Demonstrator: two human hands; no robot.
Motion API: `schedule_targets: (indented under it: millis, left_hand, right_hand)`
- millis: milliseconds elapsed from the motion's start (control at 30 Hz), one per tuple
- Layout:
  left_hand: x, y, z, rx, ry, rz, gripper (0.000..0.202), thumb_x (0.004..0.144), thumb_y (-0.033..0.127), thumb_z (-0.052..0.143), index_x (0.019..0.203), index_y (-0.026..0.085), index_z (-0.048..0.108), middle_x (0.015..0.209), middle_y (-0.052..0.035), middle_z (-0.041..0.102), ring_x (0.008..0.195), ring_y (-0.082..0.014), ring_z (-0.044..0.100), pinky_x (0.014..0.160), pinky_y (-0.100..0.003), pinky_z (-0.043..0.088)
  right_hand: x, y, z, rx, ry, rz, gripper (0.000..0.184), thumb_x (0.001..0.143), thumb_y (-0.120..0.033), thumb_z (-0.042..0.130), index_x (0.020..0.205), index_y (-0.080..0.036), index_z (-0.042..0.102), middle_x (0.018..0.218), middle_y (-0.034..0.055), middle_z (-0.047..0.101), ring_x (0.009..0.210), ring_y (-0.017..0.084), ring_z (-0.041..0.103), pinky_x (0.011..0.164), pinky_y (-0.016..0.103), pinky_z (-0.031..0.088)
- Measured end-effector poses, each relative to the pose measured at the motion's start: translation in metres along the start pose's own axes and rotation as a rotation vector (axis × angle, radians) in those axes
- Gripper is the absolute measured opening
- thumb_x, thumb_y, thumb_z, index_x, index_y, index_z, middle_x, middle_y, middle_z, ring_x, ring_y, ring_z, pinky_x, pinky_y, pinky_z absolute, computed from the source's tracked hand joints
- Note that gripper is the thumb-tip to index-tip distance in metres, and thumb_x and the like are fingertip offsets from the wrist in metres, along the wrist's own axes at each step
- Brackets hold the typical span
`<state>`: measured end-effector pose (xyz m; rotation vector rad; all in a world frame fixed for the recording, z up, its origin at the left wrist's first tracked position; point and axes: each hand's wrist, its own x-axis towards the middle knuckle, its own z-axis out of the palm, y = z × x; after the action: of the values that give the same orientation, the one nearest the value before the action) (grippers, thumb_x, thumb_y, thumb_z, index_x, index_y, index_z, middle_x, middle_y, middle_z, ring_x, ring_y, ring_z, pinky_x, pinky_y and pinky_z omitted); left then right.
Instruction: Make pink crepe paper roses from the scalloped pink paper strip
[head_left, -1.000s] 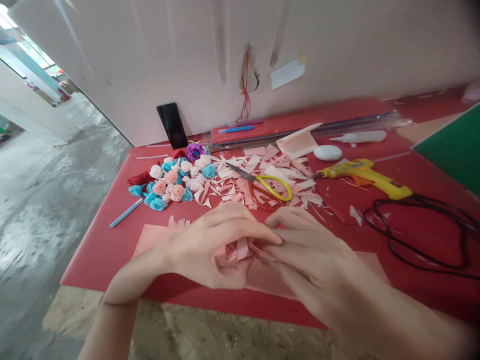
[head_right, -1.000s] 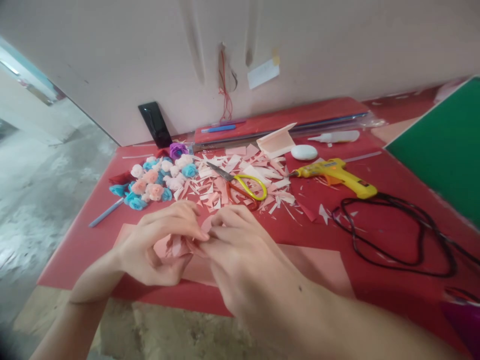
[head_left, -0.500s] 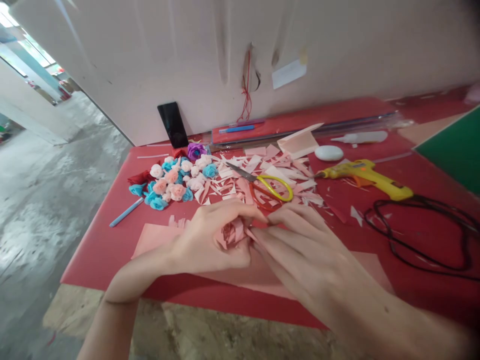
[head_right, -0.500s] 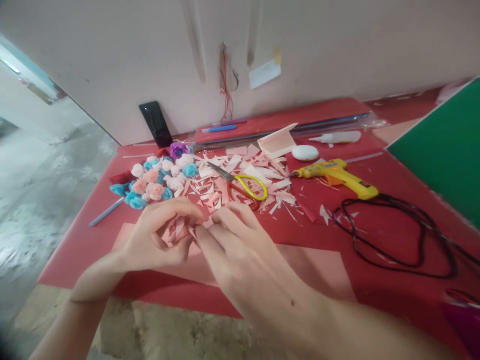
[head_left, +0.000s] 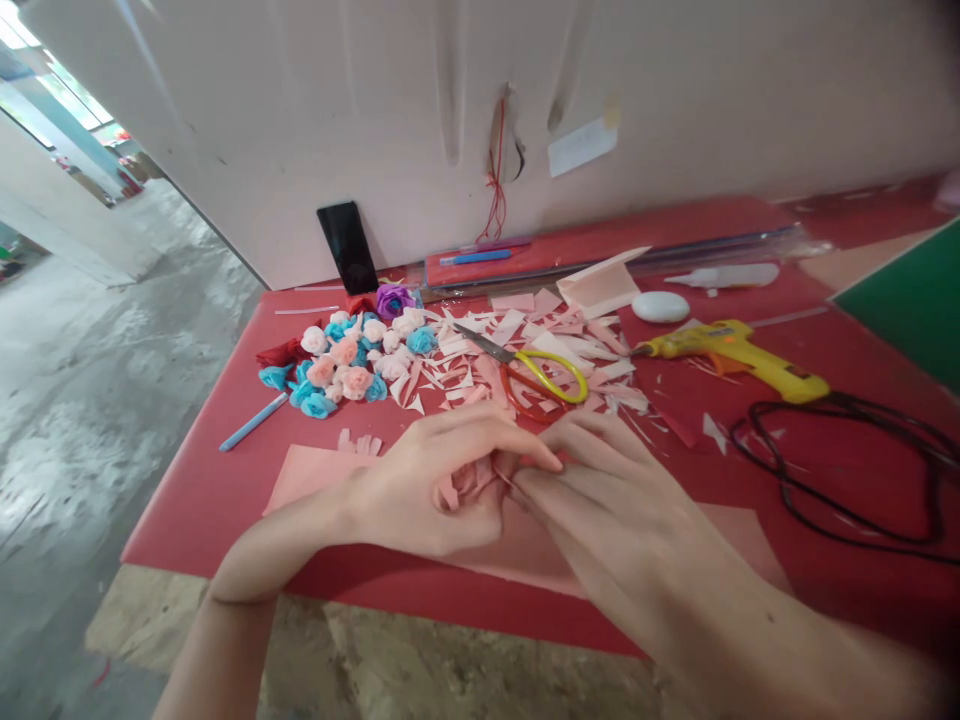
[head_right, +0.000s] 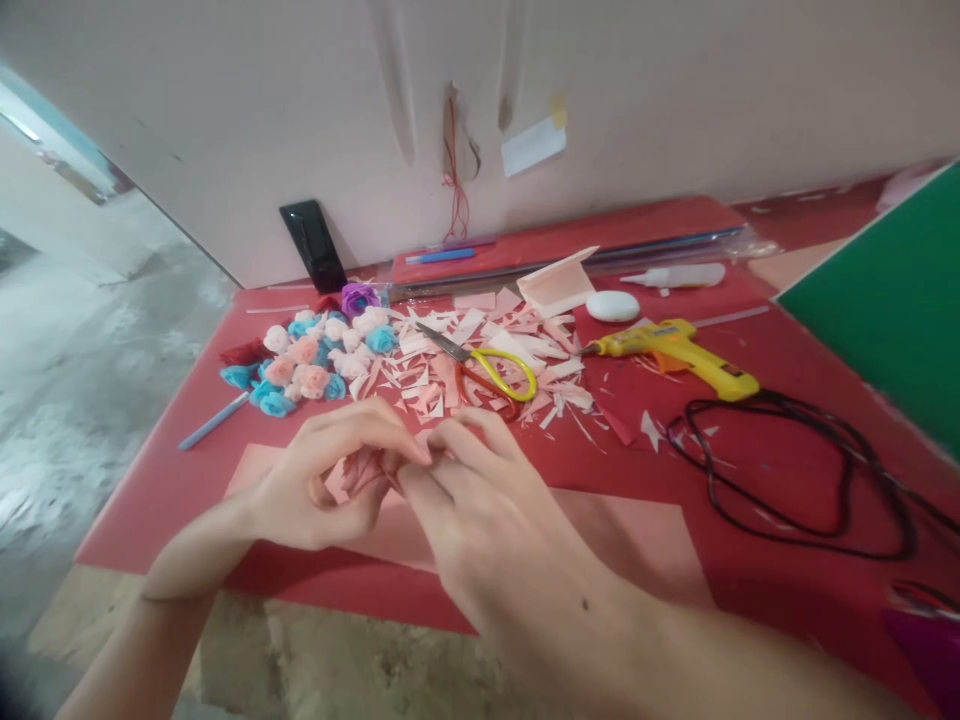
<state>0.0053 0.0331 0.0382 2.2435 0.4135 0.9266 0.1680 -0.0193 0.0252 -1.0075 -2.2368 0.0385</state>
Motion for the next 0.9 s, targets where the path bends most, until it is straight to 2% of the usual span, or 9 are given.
schedule_targets:
  millis: [200,400,533,600,733,833,900]
  left_hand:
    - [-0.003,-0.001,-0.003,-0.022,-0.035,0.019,0.042,0.058,-0.002,0.047,0.096,0.015,0.056,0.077,-0.0010,0.059,0.068,-0.0091,0.055,0.061,-0.018,0.050]
    - [-0.004,-0.003,-0.003,0.020,-0.001,0.039,0.039,0.060,0.001,0.051,0.095,0.016,0.056,0.082,-0.0016,0.065,0.072,-0.0102,0.059,0.066,-0.019,0.052]
    - [-0.004,-0.001,0.000,0.123,0.056,-0.034,0.035,0.062,0.003,0.051,0.094,0.017,0.055,0.076,0.0004,0.062,0.069,-0.0099,0.059,0.063,-0.019,0.050]
    - [-0.004,0.000,0.002,0.150,0.074,-0.108,0.034,0.064,0.004,0.051,0.096,0.017,0.055,0.081,-0.0006,0.063,0.071,-0.0103,0.060,0.064,-0.020,0.051]
    - [-0.005,0.002,0.003,0.122,0.078,-0.237,0.039,0.063,0.005,0.051,0.100,0.016,0.053,0.092,-0.0039,0.065,0.077,-0.0123,0.062,0.067,-0.022,0.052]
    - [-0.004,0.002,0.002,0.138,0.067,-0.206,0.040,0.064,0.005,0.049,0.102,0.016,0.052,0.094,-0.0049,0.065,0.079,-0.0133,0.062,0.068,-0.023,0.052]
    - [-0.003,0.001,0.001,0.148,0.049,-0.144,0.038,0.067,0.005,0.048,0.103,0.016,0.051,0.093,-0.0049,0.065,0.081,-0.0139,0.062,0.069,-0.025,0.053]
  right_hand:
    - [0.008,0.002,-0.007,0.224,-0.006,0.094,0.030,0.085,-0.002,0.038,0.071,-0.016,0.060,0.062,0.0014,0.059,0.062,0.014,0.050,0.060,0.028,0.039]
    - [0.004,0.008,-0.010,0.422,-0.108,0.171,0.024,0.086,-0.008,0.045,0.072,-0.017,0.062,0.066,-0.0002,0.060,0.065,0.012,0.054,0.062,0.024,0.043]
    - [0.005,0.009,-0.006,0.247,-0.068,0.150,0.029,0.088,-0.010,0.043,0.065,-0.016,0.060,0.063,0.0020,0.058,0.062,0.014,0.052,0.058,0.026,0.041]
    - [0.008,0.007,-0.004,0.109,-0.013,0.111,0.033,0.088,-0.010,0.041,0.061,-0.015,0.058,0.059,0.0027,0.057,0.059,0.015,0.050,0.057,0.028,0.040]
    - [0.010,0.002,0.000,-0.092,0.023,0.008,0.031,0.085,-0.002,0.039,0.065,-0.012,0.061,0.059,0.0038,0.060,0.062,0.016,0.052,0.067,0.032,0.043]
    - [0.009,0.002,0.002,-0.207,0.035,-0.042,0.032,0.082,0.003,0.037,0.070,-0.011,0.064,0.061,0.0051,0.063,0.065,0.019,0.055,0.073,0.035,0.043]
    - [0.008,0.003,0.002,-0.197,0.038,-0.037,0.033,0.083,0.002,0.037,0.070,-0.013,0.063,0.063,0.0048,0.064,0.066,0.019,0.056,0.072,0.034,0.042]
